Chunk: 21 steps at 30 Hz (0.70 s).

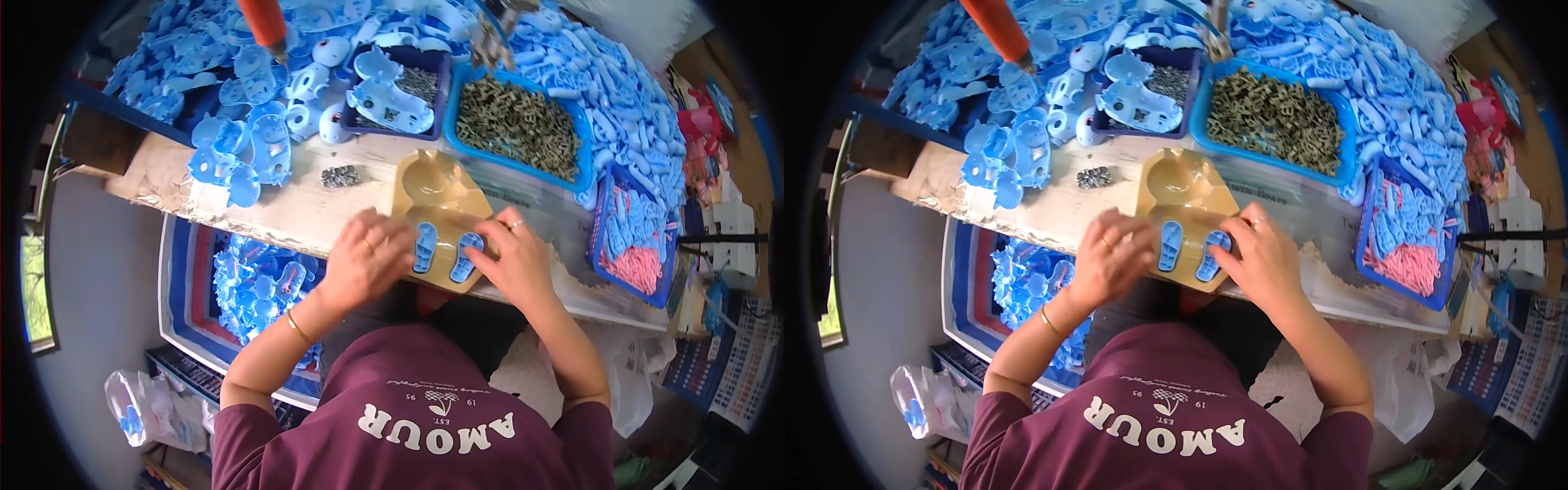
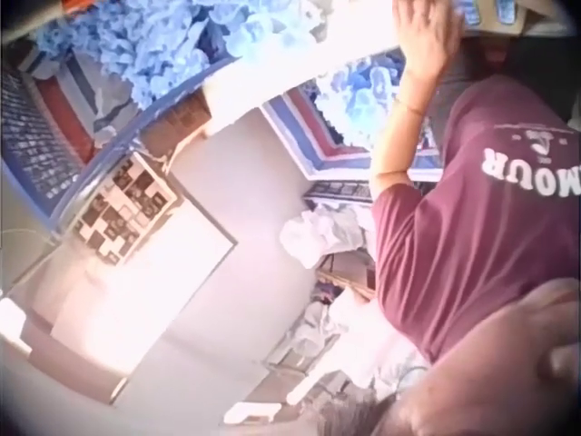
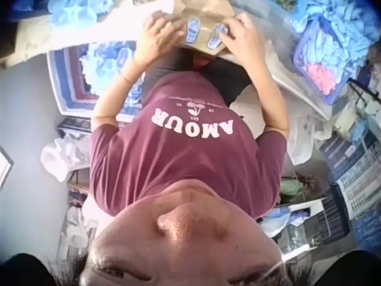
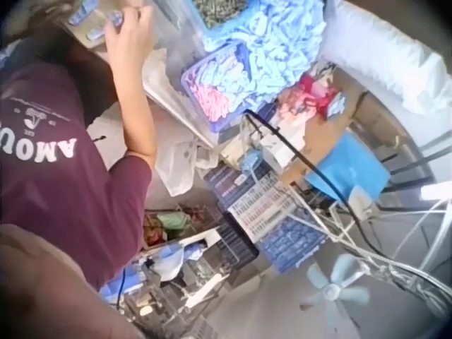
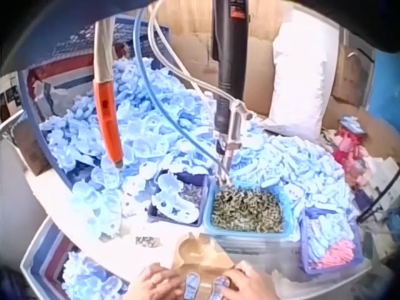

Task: Assembling plastic toy parts at a factory workbench using a pneumatic tool.

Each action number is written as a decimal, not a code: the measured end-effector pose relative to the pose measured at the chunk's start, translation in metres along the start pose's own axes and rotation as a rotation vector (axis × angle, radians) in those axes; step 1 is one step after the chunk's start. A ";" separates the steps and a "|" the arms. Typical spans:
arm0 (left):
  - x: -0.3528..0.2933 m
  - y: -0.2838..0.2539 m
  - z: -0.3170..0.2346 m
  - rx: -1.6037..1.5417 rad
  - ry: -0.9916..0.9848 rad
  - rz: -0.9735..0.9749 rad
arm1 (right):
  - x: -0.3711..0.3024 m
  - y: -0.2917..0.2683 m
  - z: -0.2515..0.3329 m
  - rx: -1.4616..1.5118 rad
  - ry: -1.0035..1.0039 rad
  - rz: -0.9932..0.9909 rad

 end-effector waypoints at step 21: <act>0.019 -0.033 0.049 0.081 0.075 -0.007 | 0.004 -0.033 0.000 0.276 0.094 -0.092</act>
Point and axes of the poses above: each hand's wrist, its own x-axis towards the middle knuckle, its own y-axis out of the palm, z = x × y, the point moved 2 cm from there along x, towards the middle knuckle, and after that the axes turned 9 degrees about -x, right-handed, at the moved point
